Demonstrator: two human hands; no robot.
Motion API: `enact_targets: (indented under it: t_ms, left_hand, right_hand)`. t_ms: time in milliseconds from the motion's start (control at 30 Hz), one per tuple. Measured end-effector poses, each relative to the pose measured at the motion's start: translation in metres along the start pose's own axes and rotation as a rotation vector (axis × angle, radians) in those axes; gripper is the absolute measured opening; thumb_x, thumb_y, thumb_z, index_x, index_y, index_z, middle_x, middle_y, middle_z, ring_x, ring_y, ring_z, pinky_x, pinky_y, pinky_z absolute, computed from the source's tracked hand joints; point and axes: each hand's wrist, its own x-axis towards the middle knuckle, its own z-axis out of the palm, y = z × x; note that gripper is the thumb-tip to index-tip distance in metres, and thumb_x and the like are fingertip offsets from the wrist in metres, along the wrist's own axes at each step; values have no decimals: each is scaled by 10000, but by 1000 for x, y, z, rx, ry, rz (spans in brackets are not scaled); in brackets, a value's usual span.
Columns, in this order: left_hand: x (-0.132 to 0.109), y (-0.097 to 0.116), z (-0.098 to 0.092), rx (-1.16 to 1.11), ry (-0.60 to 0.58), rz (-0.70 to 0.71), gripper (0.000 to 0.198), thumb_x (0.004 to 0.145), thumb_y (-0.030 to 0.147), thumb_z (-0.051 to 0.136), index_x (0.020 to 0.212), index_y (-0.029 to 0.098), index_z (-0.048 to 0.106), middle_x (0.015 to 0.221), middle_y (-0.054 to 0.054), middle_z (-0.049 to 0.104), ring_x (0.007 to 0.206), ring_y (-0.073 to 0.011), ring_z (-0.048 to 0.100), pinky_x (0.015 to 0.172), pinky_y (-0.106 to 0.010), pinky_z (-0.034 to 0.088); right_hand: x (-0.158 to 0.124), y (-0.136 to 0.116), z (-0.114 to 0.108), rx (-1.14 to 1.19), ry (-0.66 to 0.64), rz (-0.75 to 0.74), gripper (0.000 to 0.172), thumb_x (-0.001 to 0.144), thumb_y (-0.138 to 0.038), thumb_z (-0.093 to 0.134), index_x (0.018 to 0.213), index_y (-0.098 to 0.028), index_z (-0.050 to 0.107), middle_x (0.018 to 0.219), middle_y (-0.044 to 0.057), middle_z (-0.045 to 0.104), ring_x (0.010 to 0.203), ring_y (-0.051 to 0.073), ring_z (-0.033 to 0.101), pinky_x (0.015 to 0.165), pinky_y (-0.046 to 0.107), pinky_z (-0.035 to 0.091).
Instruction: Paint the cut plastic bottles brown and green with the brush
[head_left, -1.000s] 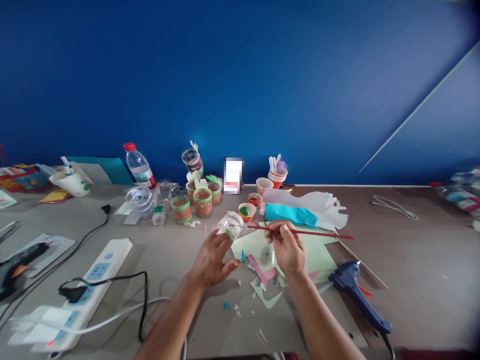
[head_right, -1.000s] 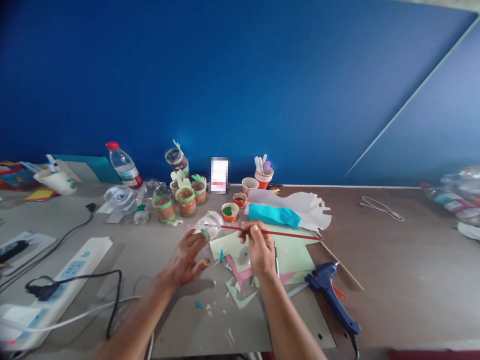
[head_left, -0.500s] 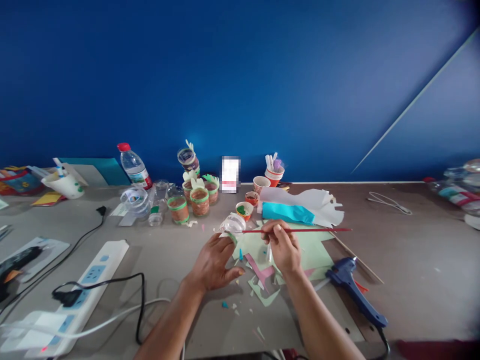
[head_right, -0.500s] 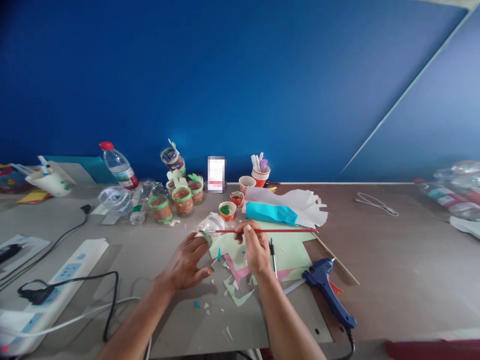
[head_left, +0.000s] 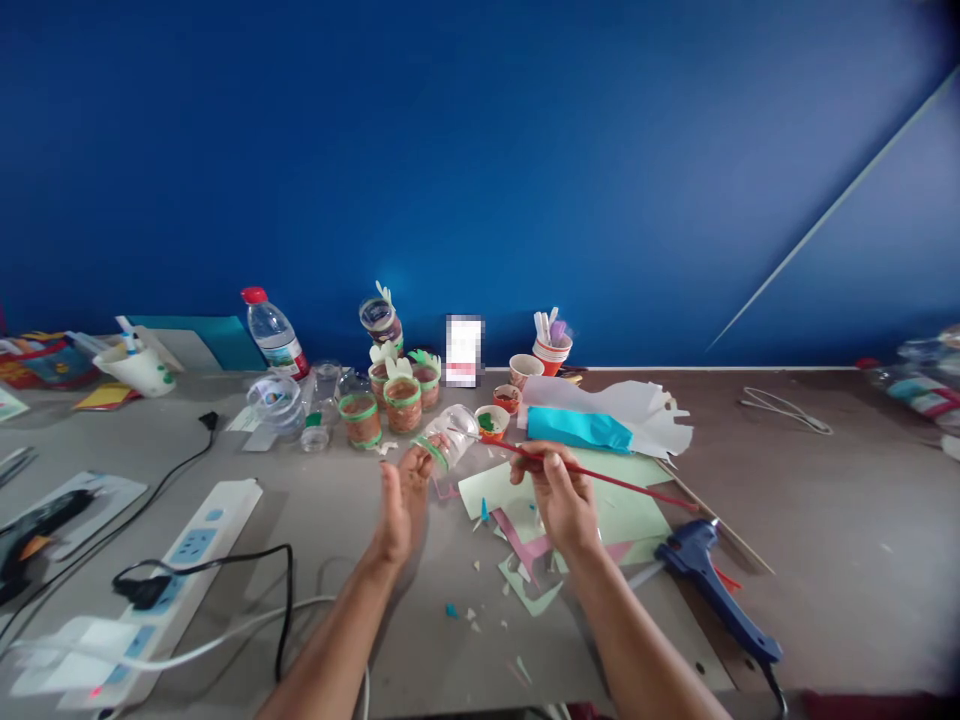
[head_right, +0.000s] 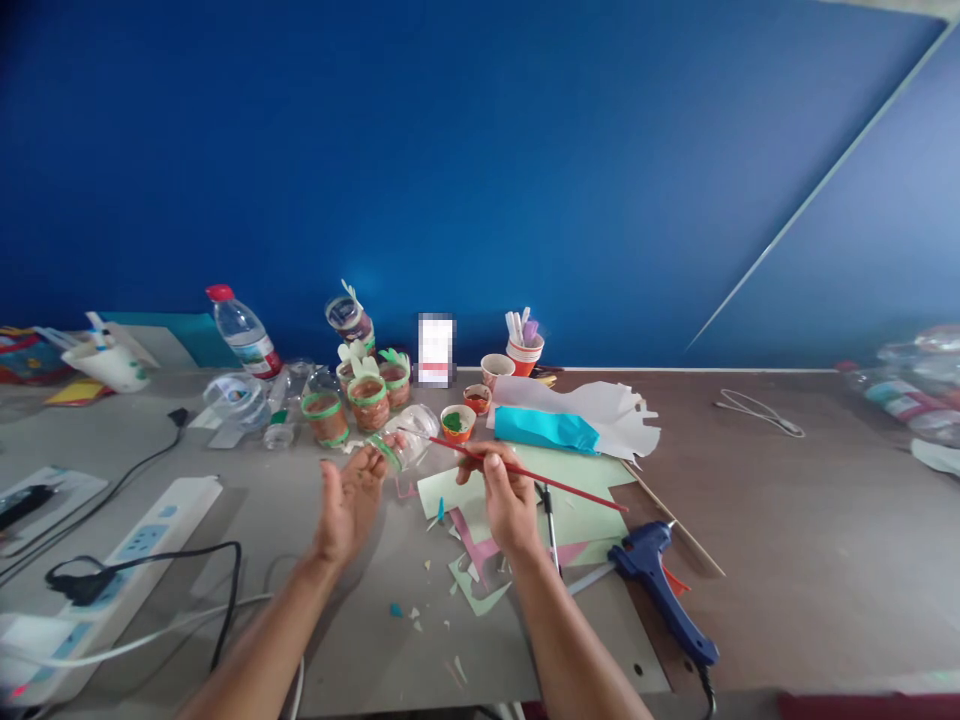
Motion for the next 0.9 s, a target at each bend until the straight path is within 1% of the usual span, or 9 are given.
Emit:
enact_targets:
  t_ms: [67, 133, 200, 300, 367, 500, 667, 767, 900]
  left_hand:
    - [2, 5, 3, -157, 86, -95, 670, 872, 705, 329, 919, 167, 725, 949, -97, 710, 1064, -222, 616, 1061, -344, 372]
    - [4, 11, 4, -266, 130, -176, 740, 913, 676, 197, 875, 154, 720, 929, -96, 705, 1018, -197, 630, 1061, -330, 378]
    - [5, 18, 5, -336, 171, -243, 790, 914, 675, 131, 884, 137, 709, 932, -109, 701, 1016, -203, 630, 1058, -355, 387]
    - [7, 25, 6, -402, 217, -305, 808, 905, 685, 136, 892, 100, 693, 929, -146, 697, 973, -231, 642, 1013, -408, 424]
    - [7, 29, 7, -439, 224, -319, 810, 907, 679, 147, 897, 73, 684, 946, -174, 691, 945, -240, 648, 968, -412, 454]
    - [7, 31, 9, -512, 220, -335, 791, 905, 677, 178, 974, 55, 662, 1015, -203, 678, 997, -263, 639, 915, -418, 485]
    - [9, 29, 0, -609, 204, -346, 799, 878, 714, 220, 983, 48, 648, 951, -197, 673, 920, -267, 653, 854, -437, 523]
    - [10, 29, -4, -636, 201, -347, 831, 853, 746, 243, 1051, 35, 626, 1007, -221, 662, 950, -294, 650, 831, -469, 536]
    - [13, 32, -6, -672, 270, -337, 845, 852, 743, 253, 1166, 28, 575, 1107, -248, 637, 1017, -310, 639, 833, -486, 543]
  right_hand:
    - [-3, 2, 2, -38, -54, -9, 232, 917, -395, 547, 958, -230, 704, 820, 41, 688, 644, 166, 626, 670, 349, 488]
    - [-4, 3, 4, -63, -93, -24, 222, 925, -380, 540, 966, -237, 705, 818, 37, 688, 647, 164, 631, 683, 350, 492]
    - [-5, 4, 4, -70, -114, -39, 222, 934, -371, 528, 965, -240, 703, 808, 35, 682, 655, 165, 633, 673, 342, 491]
    - [-5, 5, 4, -70, -126, -51, 226, 941, -364, 514, 969, -240, 700, 804, 33, 671, 668, 169, 632, 661, 334, 489]
    - [-5, 5, 5, -80, -128, -52, 225, 942, -362, 512, 966, -239, 699, 803, 32, 667, 670, 168, 632, 663, 331, 489]
    - [-5, 1, 8, -129, -155, -60, 223, 945, -351, 504, 950, -236, 695, 803, 33, 669, 670, 166, 631, 635, 312, 489]
    - [-7, -3, 10, -210, -199, -98, 235, 952, -336, 484, 923, -224, 689, 791, 36, 668, 678, 171, 622, 639, 314, 495]
    - [-7, -4, 7, -254, -225, -104, 254, 959, -331, 471, 911, -214, 692, 785, 44, 664, 671, 166, 604, 628, 307, 482]
    - [-7, -6, 3, -265, -220, -117, 265, 964, -321, 465, 895, -213, 697, 756, 42, 651, 635, 153, 572, 590, 289, 455]
